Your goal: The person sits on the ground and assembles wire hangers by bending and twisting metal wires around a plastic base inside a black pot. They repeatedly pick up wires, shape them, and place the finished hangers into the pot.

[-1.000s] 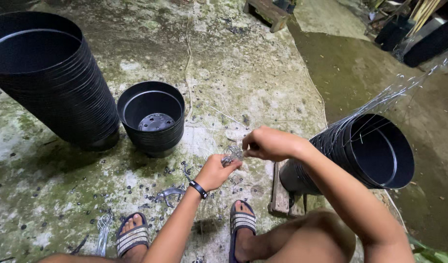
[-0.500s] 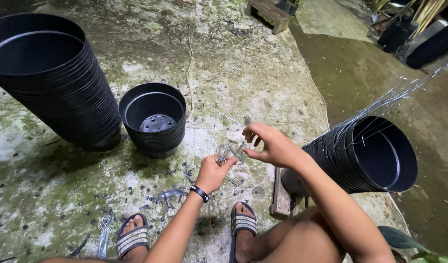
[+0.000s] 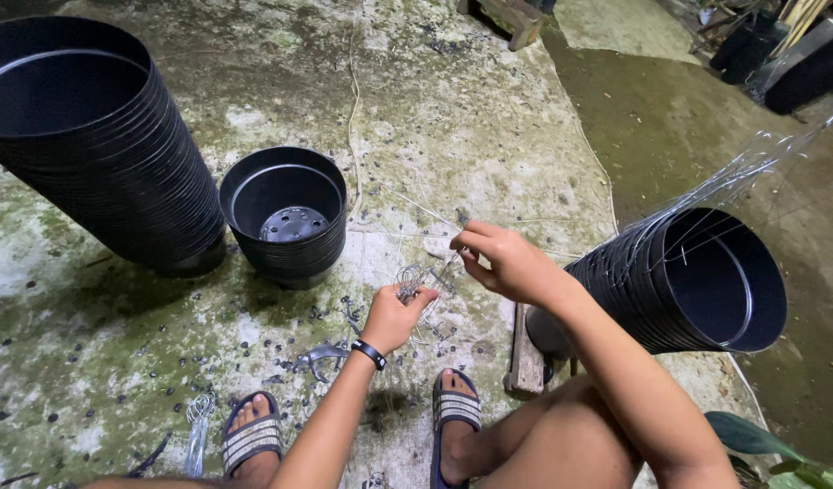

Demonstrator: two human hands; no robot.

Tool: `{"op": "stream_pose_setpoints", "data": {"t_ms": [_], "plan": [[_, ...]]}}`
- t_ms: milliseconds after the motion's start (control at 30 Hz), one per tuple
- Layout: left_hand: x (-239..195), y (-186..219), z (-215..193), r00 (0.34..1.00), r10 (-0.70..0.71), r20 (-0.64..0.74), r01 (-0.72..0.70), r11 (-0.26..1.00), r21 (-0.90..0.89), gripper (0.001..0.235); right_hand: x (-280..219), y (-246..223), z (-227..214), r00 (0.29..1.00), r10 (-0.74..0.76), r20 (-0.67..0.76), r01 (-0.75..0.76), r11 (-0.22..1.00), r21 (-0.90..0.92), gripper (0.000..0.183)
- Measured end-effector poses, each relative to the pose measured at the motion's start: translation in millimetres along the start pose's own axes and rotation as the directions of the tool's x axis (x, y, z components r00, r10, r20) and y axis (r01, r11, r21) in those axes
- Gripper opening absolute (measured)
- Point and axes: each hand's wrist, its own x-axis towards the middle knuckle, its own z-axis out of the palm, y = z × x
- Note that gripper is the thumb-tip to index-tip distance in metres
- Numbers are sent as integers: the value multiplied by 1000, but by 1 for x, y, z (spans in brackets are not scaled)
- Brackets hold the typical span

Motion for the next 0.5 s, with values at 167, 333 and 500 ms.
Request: {"op": "stream_pose_setpoints", "data": {"t_ms": [167, 333, 500], "plan": [[3, -11, -5, 998, 50, 29, -50, 999, 1, 24, 1, 5, -3, 996, -87, -6, 87, 996, -18, 11], [9, -20, -7, 975, 214, -53, -216, 975, -53, 27, -1, 8, -9, 998, -66, 10, 67, 994, -89, 10], [15, -29, -29, 980, 92, -174, -77, 993, 95, 37, -9, 10, -21, 1000, -2, -21, -4, 966, -258, 11]]}}
